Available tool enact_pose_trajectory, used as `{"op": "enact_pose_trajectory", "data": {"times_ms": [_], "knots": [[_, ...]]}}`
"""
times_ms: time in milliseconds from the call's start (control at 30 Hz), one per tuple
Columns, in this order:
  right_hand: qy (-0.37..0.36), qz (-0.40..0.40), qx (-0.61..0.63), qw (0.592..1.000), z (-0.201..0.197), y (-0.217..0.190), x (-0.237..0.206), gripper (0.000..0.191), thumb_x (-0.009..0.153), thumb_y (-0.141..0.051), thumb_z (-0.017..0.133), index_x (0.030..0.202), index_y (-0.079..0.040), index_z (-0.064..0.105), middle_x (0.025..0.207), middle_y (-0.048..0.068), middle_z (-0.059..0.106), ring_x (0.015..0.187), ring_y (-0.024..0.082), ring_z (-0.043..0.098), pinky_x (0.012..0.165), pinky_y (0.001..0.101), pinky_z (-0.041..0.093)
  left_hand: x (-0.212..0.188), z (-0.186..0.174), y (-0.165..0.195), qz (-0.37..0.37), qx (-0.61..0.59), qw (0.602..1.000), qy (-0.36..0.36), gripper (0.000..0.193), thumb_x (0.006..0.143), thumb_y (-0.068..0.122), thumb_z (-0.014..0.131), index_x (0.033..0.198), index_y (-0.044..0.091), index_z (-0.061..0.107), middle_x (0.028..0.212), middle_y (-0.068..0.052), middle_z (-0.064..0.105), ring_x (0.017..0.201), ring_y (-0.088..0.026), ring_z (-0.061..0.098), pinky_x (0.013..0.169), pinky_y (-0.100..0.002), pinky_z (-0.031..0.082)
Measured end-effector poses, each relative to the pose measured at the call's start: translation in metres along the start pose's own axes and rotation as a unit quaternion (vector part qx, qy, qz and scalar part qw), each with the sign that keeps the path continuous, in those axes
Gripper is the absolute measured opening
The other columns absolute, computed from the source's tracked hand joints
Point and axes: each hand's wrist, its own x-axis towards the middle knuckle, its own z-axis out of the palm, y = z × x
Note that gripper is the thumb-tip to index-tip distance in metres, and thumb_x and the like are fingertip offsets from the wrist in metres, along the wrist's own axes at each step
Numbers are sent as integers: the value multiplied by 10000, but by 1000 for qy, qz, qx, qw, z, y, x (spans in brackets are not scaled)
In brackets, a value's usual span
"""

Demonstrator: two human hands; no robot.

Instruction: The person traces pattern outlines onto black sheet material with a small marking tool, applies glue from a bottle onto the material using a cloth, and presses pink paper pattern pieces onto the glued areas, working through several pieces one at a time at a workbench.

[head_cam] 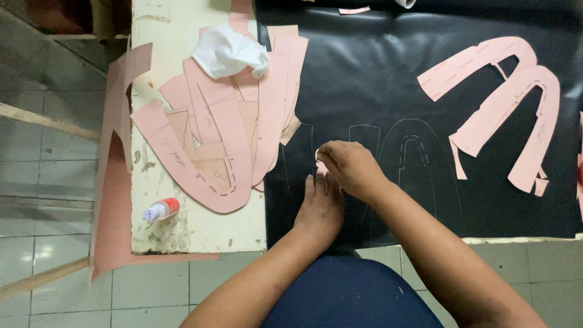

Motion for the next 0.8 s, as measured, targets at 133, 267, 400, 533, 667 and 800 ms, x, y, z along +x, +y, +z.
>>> {"op": "enact_pose_trajectory", "data": {"times_ms": [133, 267, 400, 533, 667, 800], "knots": [[13, -22, 10, 1000, 0, 0, 4, 165, 947, -189, 673, 964, -34, 726, 896, 134, 739, 793, 335, 711, 705, 423, 552, -1, 1, -1, -4, -5, 1000, 10, 519, 929, 218, 521, 1363, -65, 536, 1448, -299, 463, 1380, -441, 403, 1135, -571, 297], [17, -24, -5, 1000, -1, 3, 10, 152, 941, -182, 681, 950, -36, 723, 885, 139, 735, 775, 342, 707, 687, 425, 549, -2, 11, -1, -26, -31, 996, 74, 504, 945, 197, 526, 1367, -78, 550, 1466, -289, 476, 1401, -415, 417, 1130, -562, 322], [34, -30, -6, 999, 0, 6, 16, 139, 941, -170, 677, 961, -40, 720, 906, 135, 739, 775, 334, 710, 697, 423, 551, -2, 18, -3, -35, -44, 991, 118, 483, 923, 200, 531, 1326, -62, 581, 1470, -280, 485, 1393, -396, 436, 1085, -580, 340], [45, -23, -3, 999, -5, 10, 16, 144, 944, -163, 672, 969, -29, 719, 924, 143, 741, 813, 353, 707, 708, 428, 548, -3, 19, -8, -35, -84, 990, 107, 389, 935, 182, 529, 1267, -1, 616, 1521, -248, 479, 1381, -379, 456, 1081, -590, 348], [46, 5, 6, 999, -13, 15, 10, 152, 947, -158, 659, 990, -27, 723, 933, 149, 737, 836, 361, 709, 715, 431, 549, -1, 17, -11, -40, -104, 990, 84, 388, 933, 177, 523, 1277, 23, 612, 1545, -221, 448, 1374, -360, 461, 1065, -605, 346], [48, 25, 0, 999, -19, 22, 1, 167, 954, -167, 654, 1009, -21, 716, 939, 149, 733, 846, 354, 716, 730, 432, 554, -2, 15, -11, -39, -92, 986, 135, 574, 890, 165, 529, 1436, -10, 545, 1528, -204, 438, 1318, -335, 482, 1039, -607, 344]]}}
